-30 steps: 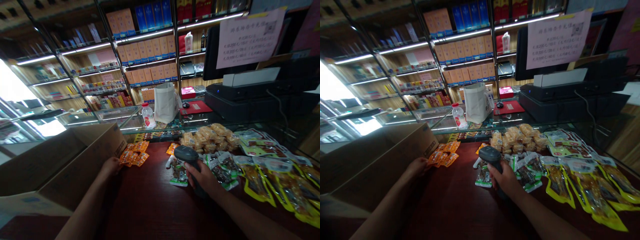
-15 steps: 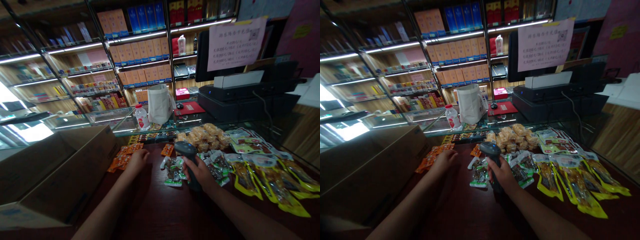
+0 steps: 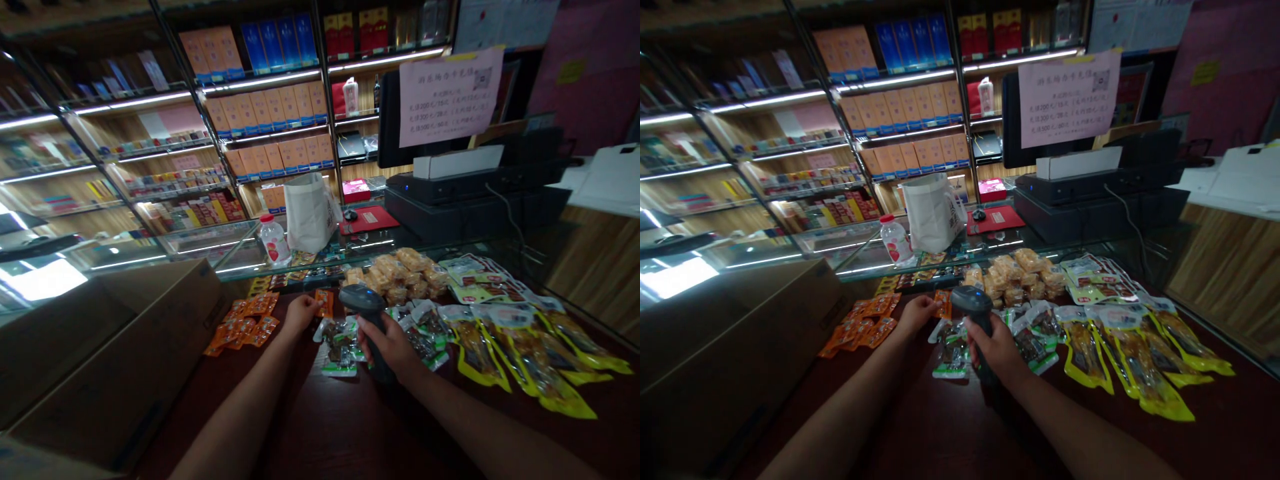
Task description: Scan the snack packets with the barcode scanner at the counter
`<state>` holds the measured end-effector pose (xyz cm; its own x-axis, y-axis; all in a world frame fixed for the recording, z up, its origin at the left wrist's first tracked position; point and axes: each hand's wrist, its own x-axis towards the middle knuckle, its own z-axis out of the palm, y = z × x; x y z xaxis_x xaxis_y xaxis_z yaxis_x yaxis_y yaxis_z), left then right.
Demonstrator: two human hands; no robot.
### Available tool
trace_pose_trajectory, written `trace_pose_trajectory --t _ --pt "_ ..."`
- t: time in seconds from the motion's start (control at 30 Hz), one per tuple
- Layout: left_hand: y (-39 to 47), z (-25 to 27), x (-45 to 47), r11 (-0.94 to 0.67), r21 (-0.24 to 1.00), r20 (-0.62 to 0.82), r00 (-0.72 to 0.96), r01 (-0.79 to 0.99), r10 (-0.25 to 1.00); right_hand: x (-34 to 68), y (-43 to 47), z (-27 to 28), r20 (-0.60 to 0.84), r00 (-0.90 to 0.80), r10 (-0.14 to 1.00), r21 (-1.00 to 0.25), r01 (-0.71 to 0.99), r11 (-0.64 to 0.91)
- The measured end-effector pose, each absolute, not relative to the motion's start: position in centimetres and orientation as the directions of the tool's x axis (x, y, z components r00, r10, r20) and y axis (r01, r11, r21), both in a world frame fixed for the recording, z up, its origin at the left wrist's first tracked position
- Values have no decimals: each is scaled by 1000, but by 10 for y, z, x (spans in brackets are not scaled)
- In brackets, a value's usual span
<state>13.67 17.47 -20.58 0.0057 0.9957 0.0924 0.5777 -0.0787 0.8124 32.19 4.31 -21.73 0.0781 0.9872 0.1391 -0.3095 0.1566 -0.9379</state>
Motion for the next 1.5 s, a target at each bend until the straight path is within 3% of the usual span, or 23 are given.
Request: trace_pose_trajectory --t 0.2,0.33,0.43,0.77,0.97,1.1,1.5 --pt "119 -203 128 -107 928 88 70 357 994 324 45 -219 137 119 983 -946 -280 165" --pt "76 -201 137 -1 998 -13 207 69 978 325 46 -220 147 167 975 -960 -215 182" --pt "59 -197 147 40 999 -34 292 -16 956 325 46 -220 164 195 967 -965 -170 197" --pt "56 -192 143 105 993 -82 360 -46 929 326 45 -218 156 181 971 -973 -140 182" --pt "66 -195 136 -54 998 52 178 7 983 328 43 -214 154 211 965 -977 -113 180" --pt "77 -199 131 -151 988 147 71 44 987 331 39 -210 156 135 979 -980 -105 170" --pt "89 -210 123 -324 929 336 -41 178 941 329 25 -198 89 -67 994 -991 -107 81"
